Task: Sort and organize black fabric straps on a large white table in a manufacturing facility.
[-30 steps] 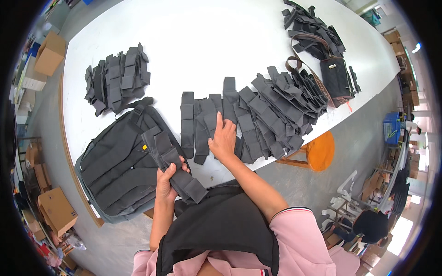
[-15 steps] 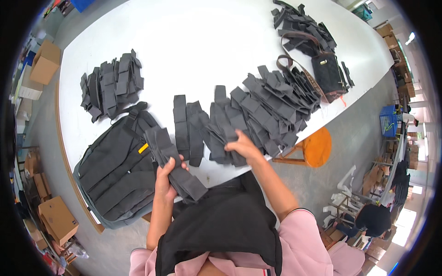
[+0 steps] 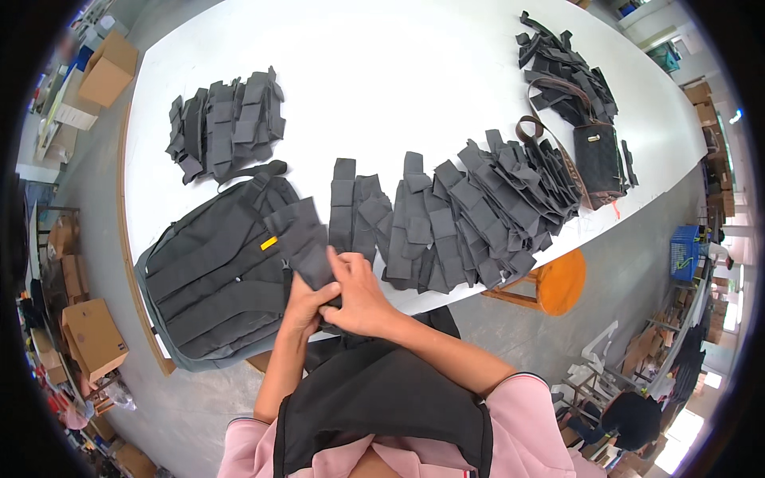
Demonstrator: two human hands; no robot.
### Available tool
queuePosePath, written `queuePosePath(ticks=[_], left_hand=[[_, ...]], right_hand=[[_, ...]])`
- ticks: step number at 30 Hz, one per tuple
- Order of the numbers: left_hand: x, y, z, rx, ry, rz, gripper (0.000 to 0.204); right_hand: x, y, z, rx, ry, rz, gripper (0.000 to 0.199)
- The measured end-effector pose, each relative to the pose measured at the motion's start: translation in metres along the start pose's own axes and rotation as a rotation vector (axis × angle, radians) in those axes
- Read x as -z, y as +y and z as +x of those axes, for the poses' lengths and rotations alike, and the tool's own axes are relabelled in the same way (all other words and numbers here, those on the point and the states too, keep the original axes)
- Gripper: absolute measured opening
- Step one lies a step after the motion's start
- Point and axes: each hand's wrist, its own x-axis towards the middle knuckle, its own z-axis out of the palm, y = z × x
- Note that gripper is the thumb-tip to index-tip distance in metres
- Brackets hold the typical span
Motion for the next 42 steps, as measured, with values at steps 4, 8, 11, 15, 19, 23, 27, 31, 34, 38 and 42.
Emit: queuePosePath(ticks=[4, 8, 11, 15, 19, 23, 27, 31, 34, 38, 42], left_hand=[[0.018, 0.026, -0.017, -0.052, 0.334, -0.232, 0.040], [0.041, 0.038, -0.030, -0.076, 0.229, -0.372, 0.045], [0.042, 0.047, -0.032, -0.098, 0.240, -0.348, 0.044], [0.031, 0.042, -0.027, -0.020, 0.213, -0.271, 0.046], [0.024, 0.044, -0.025, -0.020, 0.226, -0.273, 0.045], [0.034, 0.049, -0.031, -0.030, 0.242, -0.292, 0.044], [0.016, 0.051, -0.015, 0.004, 0.168, -0.306, 0.044], [0.011, 0.042, -0.020, 0.039, 0.117, -0.307, 0.043], [0.010, 0.037, -0.024, 0.038, 0.087, -0.301, 0.042], [0.021, 0.038, -0.032, 0.014, 0.126, -0.322, 0.042], [0.026, 0.041, -0.035, 0.008, 0.130, -0.285, 0.042]], right_hand=[[0.039, -0.008, 0.043, 0.081, -0.633, 0.681, 0.074], [-0.003, 0.072, 0.079, -0.430, 0.006, 0.235, 0.062], [-0.056, 0.075, 0.099, -0.252, 0.290, -0.115, 0.066], [-0.075, 0.082, 0.111, -0.161, 0.460, -0.498, 0.068], [-0.048, 0.078, 0.098, -0.219, 0.374, -0.237, 0.074], [0.006, 0.041, 0.048, -0.375, 0.204, 0.349, 0.086], [-0.036, 0.089, 0.037, -0.493, 0.425, 0.003, 0.089], [-0.069, 0.076, 0.046, -0.312, 0.547, -0.399, 0.081], [-0.055, 0.100, 0.046, -0.065, 0.457, -0.535, 0.079], [-0.023, 0.069, 0.035, -0.391, 0.193, -0.093, 0.081], [-0.034, 0.076, 0.042, -0.343, 0.358, -0.278, 0.086]])
